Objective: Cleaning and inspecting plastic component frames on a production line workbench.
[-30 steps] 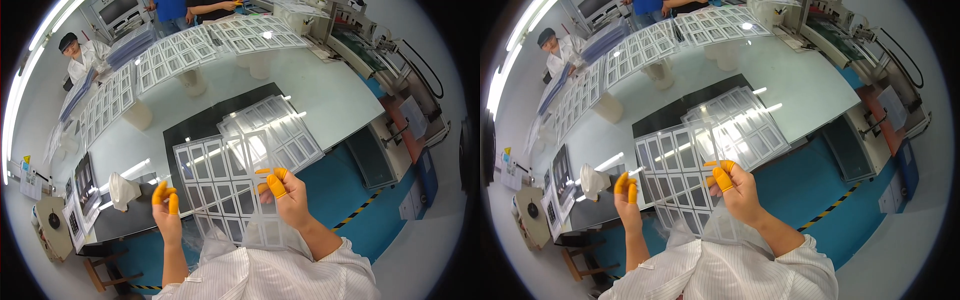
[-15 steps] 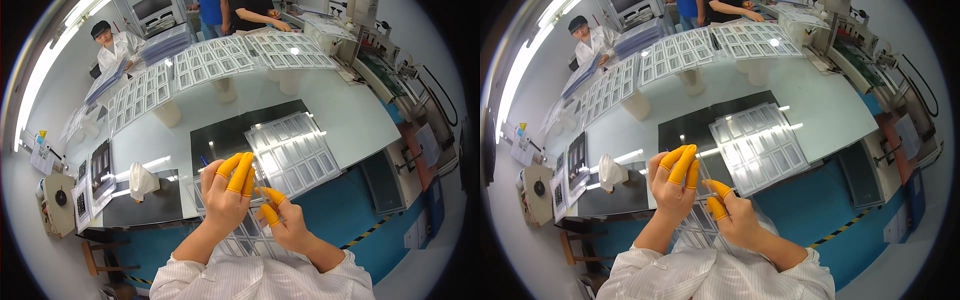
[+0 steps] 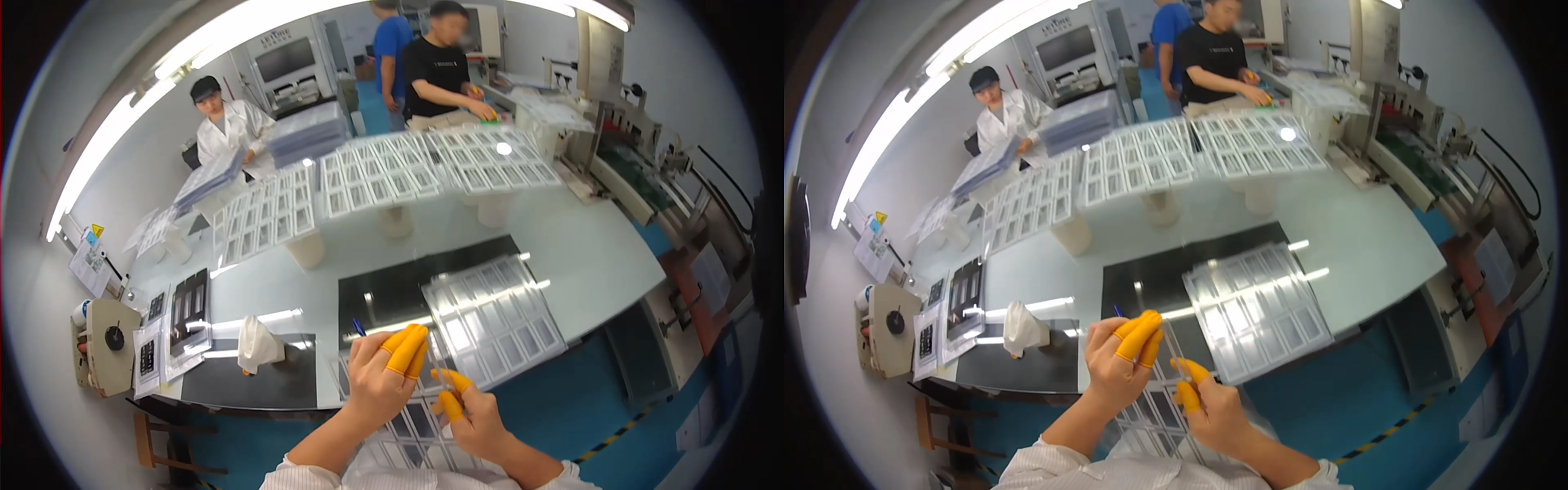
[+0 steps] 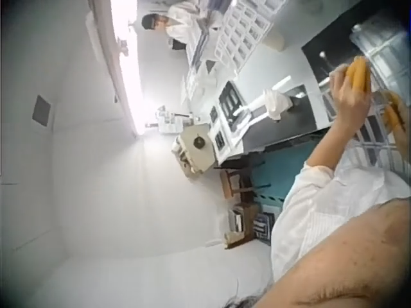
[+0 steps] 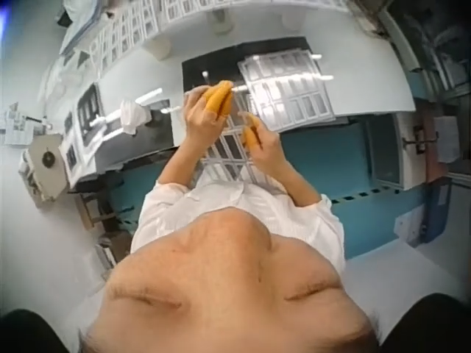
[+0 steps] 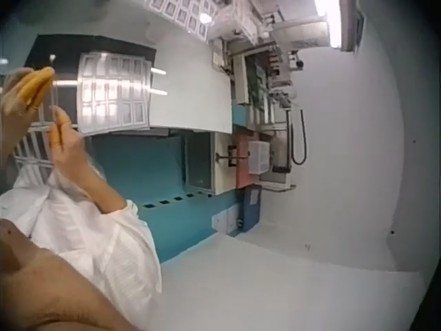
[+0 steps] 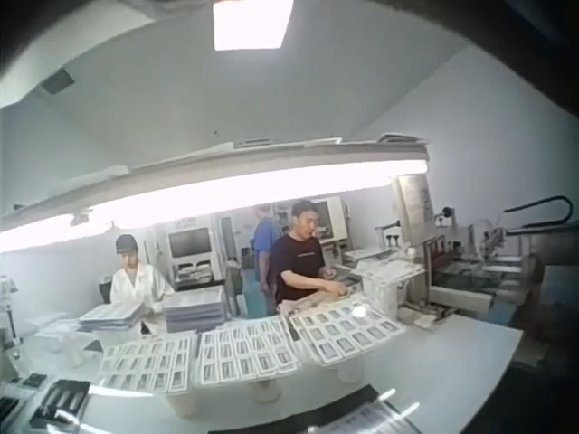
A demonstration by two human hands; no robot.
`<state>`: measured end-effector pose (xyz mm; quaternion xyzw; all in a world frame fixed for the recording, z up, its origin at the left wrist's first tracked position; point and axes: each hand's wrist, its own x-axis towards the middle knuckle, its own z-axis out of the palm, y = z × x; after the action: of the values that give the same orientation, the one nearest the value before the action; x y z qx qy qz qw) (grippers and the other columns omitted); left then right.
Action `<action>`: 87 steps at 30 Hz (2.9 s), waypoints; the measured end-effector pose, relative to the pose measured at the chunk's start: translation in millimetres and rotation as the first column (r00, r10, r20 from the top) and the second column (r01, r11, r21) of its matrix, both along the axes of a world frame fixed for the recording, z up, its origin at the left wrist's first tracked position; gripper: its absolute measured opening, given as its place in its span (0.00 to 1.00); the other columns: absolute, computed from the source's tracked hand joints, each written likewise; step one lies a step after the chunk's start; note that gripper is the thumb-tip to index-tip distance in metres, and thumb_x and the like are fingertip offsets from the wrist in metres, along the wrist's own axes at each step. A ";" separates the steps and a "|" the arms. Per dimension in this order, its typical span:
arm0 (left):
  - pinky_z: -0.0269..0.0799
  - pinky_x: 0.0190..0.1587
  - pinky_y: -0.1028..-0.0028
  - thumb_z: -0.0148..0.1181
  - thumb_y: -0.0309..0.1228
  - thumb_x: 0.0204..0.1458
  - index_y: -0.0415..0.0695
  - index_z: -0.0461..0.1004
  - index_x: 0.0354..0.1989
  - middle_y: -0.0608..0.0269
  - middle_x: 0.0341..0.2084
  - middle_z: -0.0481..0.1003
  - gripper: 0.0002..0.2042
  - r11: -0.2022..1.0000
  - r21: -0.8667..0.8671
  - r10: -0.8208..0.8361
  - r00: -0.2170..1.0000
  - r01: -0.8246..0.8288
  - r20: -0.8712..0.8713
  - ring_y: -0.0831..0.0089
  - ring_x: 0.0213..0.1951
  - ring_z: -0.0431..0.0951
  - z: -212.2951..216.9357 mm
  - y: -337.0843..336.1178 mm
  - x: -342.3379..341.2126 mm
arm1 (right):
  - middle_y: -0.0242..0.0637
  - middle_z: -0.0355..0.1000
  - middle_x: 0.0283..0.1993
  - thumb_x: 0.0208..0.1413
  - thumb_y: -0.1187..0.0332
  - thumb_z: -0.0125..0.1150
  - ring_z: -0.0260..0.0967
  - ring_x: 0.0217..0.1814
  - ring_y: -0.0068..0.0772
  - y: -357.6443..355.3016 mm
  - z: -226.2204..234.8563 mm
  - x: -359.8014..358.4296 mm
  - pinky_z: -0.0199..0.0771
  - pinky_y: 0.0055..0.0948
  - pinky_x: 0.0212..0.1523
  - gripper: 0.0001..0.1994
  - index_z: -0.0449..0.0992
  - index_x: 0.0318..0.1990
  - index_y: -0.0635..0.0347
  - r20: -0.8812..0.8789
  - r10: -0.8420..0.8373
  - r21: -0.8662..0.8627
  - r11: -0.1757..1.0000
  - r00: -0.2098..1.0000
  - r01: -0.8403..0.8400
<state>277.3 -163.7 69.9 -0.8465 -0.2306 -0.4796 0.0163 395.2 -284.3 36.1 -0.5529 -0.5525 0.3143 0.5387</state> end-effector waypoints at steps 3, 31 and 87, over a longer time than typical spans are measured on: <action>0.65 0.32 0.72 0.66 0.23 0.36 0.39 0.77 0.30 0.63 0.24 0.74 0.10 0.997 -0.026 -0.070 0.996 0.069 -0.051 0.68 0.30 0.72 10.8 11.8 4.4 | 0.38 0.73 0.26 0.55 0.78 0.45 0.69 0.22 0.19 -0.8 -4.0 1.6 0.71 0.17 0.26 0.16 0.63 0.52 0.71 0.011 0.001 -0.027 1.000 1.000 -0.001; 0.57 0.24 0.67 0.58 0.25 0.39 0.41 0.66 0.16 0.58 0.15 0.64 0.07 0.902 -0.413 -0.119 0.992 0.123 0.035 0.62 0.20 0.64 -60.2 -47.0 -29.2 | 0.30 0.68 0.28 0.57 0.71 0.50 0.63 0.23 0.12 3.9 -22.4 -4.7 0.62 0.12 0.24 0.14 0.66 0.49 0.69 -0.104 -0.085 0.027 0.996 0.991 0.088; 0.63 0.49 0.61 0.44 0.33 0.49 0.41 0.69 0.50 0.54 0.45 0.72 0.20 -0.526 -0.271 -0.706 0.592 -0.806 -0.389 0.67 0.46 0.71 -374.5 -100.8 -462.5 | 0.28 0.68 0.38 0.54 0.58 0.55 0.62 0.35 0.18 30.9 51.4 140.3 0.57 0.20 0.33 0.12 0.70 0.39 0.55 -0.565 -0.636 0.234 0.488 0.526 0.841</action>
<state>-185.2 -264.6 -304.6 -0.3789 -0.5560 0.4680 -0.5729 535.5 -253.4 87.4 -0.5079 -0.1858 0.0024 0.8411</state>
